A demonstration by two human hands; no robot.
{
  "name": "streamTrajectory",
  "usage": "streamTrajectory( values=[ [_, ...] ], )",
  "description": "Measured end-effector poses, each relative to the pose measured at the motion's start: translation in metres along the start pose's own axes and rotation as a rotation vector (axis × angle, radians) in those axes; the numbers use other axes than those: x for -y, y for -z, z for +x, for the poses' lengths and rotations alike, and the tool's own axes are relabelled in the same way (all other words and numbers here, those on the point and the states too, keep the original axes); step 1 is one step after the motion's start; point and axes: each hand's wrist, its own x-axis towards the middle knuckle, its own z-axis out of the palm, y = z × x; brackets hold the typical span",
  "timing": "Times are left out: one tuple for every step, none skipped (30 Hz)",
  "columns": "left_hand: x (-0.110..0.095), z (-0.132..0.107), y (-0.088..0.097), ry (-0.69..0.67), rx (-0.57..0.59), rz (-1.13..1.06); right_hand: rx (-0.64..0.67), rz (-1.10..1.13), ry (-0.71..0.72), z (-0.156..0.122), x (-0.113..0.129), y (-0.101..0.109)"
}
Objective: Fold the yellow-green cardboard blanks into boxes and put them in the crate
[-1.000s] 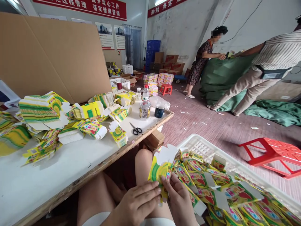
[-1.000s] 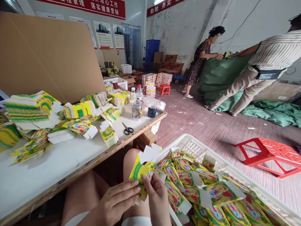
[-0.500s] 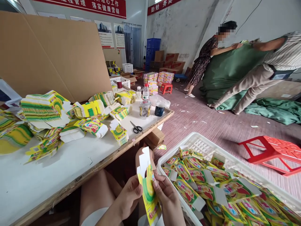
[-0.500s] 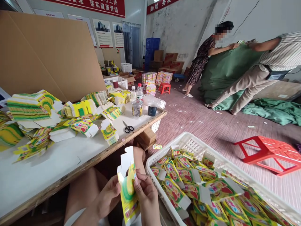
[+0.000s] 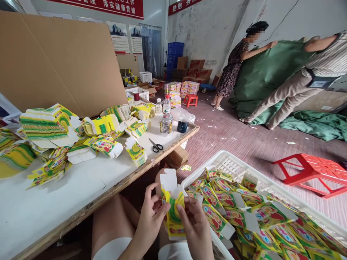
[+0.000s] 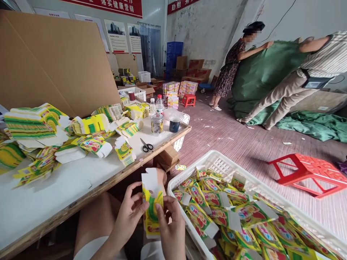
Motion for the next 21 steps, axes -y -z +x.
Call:
streamTrajectory(
  values=[
    [0.0,-0.002,0.002,-0.008,0.009,0.031,0.004,-0.003,0.027,0.002,-0.001,0.003],
    [-0.001,-0.003,0.004,-0.012,0.034,0.069,0.013,-0.004,0.049,0.003,-0.001,0.007],
    [-0.002,-0.005,0.006,-0.014,0.07,0.11,0.036,-0.004,0.065,0.004,0.0,0.01],
    [-0.004,-0.006,0.009,-0.011,0.107,0.143,0.066,-0.006,0.076,0.005,0.001,0.014],
    [-0.006,-0.006,0.012,-0.003,0.144,0.165,0.108,-0.009,0.08,0.006,0.003,0.017],
    [-0.007,-0.006,0.014,0.009,0.181,0.173,0.16,-0.013,0.077,0.006,0.006,0.02],
    [-0.009,-0.006,0.017,0.023,0.219,0.168,0.218,-0.022,0.072,0.007,0.01,0.023],
    [-0.01,-0.006,0.018,0.041,0.257,0.156,0.276,-0.037,0.068,0.008,0.014,0.026],
    [-0.011,-0.006,0.02,0.06,0.291,0.141,0.321,-0.058,0.064,0.008,0.018,0.028],
    [-0.011,-0.006,0.02,0.074,0.321,0.128,0.348,-0.086,0.064,0.009,0.022,0.029],
    [-0.012,-0.007,0.021,0.086,0.34,0.114,0.36,-0.118,0.072,0.009,0.024,0.03],
    [-0.012,-0.007,0.02,0.099,0.349,0.092,0.356,-0.15,0.089,0.009,0.025,0.031],
    [-0.012,-0.008,0.019,0.113,0.353,0.064,0.344,-0.173,0.109,0.009,0.024,0.03],
    [-0.012,-0.009,0.019,0.126,0.356,0.034,0.319,-0.176,0.125,0.008,0.022,0.029],
    [-0.012,-0.009,0.018,0.135,0.359,0.011,0.284,-0.153,0.132,0.007,0.019,0.028],
    [-0.012,-0.009,0.017,0.14,0.365,0.005,0.238,-0.11,0.133,0.007,0.015,0.027],
    [-0.012,-0.009,0.016,0.139,0.37,0.021,0.186,-0.059,0.124,0.006,0.011,0.026],
    [-0.012,-0.008,0.015,0.131,0.371,0.059,0.135,-0.021,0.117,0.006,0.008,0.026],
    [-0.012,-0.008,0.014,0.116,0.358,0.107,0.093,-0.011,0.119,0.006,0.006,0.027],
    [-0.012,-0.007,0.014,0.099,0.336,0.155,0.065,-0.029,0.132,0.007,0.006,0.029],
    [-0.011,-0.006,0.013,0.085,0.308,0.192,0.058,-0.066,0.145,0.009,0.008,0.032]
  ],
)
